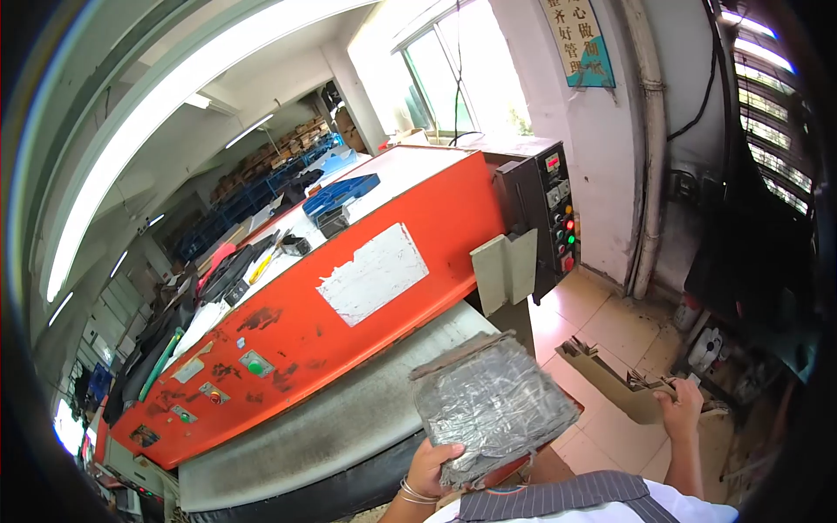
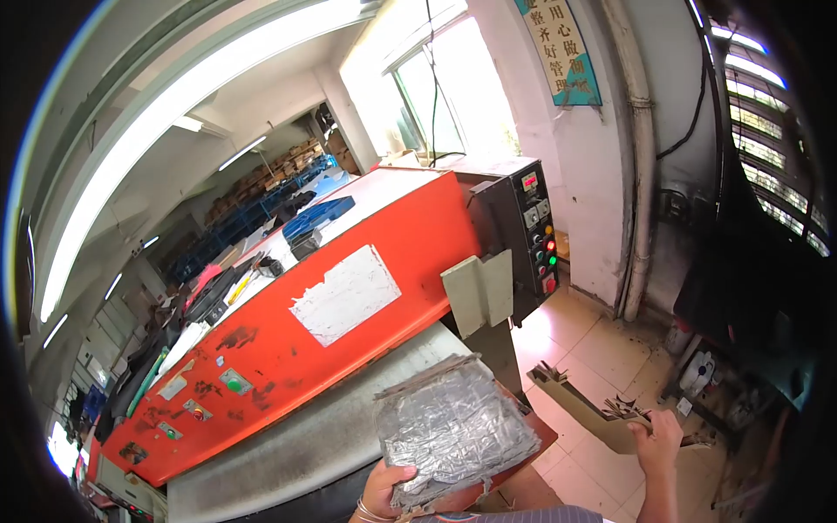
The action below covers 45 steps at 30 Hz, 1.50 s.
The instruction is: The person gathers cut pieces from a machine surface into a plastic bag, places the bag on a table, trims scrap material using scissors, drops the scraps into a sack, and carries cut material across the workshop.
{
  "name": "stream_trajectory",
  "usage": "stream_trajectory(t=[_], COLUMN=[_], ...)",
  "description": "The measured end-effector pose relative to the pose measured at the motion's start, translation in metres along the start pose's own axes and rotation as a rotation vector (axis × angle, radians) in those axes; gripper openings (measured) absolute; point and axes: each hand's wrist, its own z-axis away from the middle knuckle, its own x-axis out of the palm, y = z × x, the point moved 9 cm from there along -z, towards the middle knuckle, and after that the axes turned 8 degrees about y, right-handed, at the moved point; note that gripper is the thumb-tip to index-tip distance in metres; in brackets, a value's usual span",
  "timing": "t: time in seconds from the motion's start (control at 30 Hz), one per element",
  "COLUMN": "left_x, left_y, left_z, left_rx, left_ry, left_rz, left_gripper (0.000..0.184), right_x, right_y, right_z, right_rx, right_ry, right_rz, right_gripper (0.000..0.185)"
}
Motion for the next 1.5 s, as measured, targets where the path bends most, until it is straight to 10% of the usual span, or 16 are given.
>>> stream_trajectory(t=[0.27,0.73,1.13,1.33,1.4,1.5], left_x=[0.096,0.232,0.191,0.163,0.173,0.187], left_y=[0.045,0.313,0.331,0.272,0.286,0.297], left_z=[-0.019,-0.243,-0.301,-0.245,-0.232,-0.204], left_rx=[0.136,0.553,0.372,0.785,1.291,1.494], left_ry=[-0.211,-0.641,-0.275,-0.087,-0.004,0.413], left_rz=[-0.078,0.074,0.575,0.354,-0.098,-0.722], left_gripper=[0.060,0.036,0.037,0.057,0.084,0.053], right_x=[-0.040,-0.070,-0.029,0.001,0.010,0.013], right_y=[0.034,0.047,0.033,0.062,0.065,0.061], right_z=[0.000,0.055,0.053,0.075,0.073,0.066], right_rx=[0.051,0.208,0.184,0.284,0.228,0.198], right_ry=[0.029,0.094,0.014,-0.088,-0.113,-0.085], right_rz=[0.115,0.359,0.286,0.232,0.277,0.244], right_gripper=[0.031,0.034,0.031,0.029,0.028,0.028])
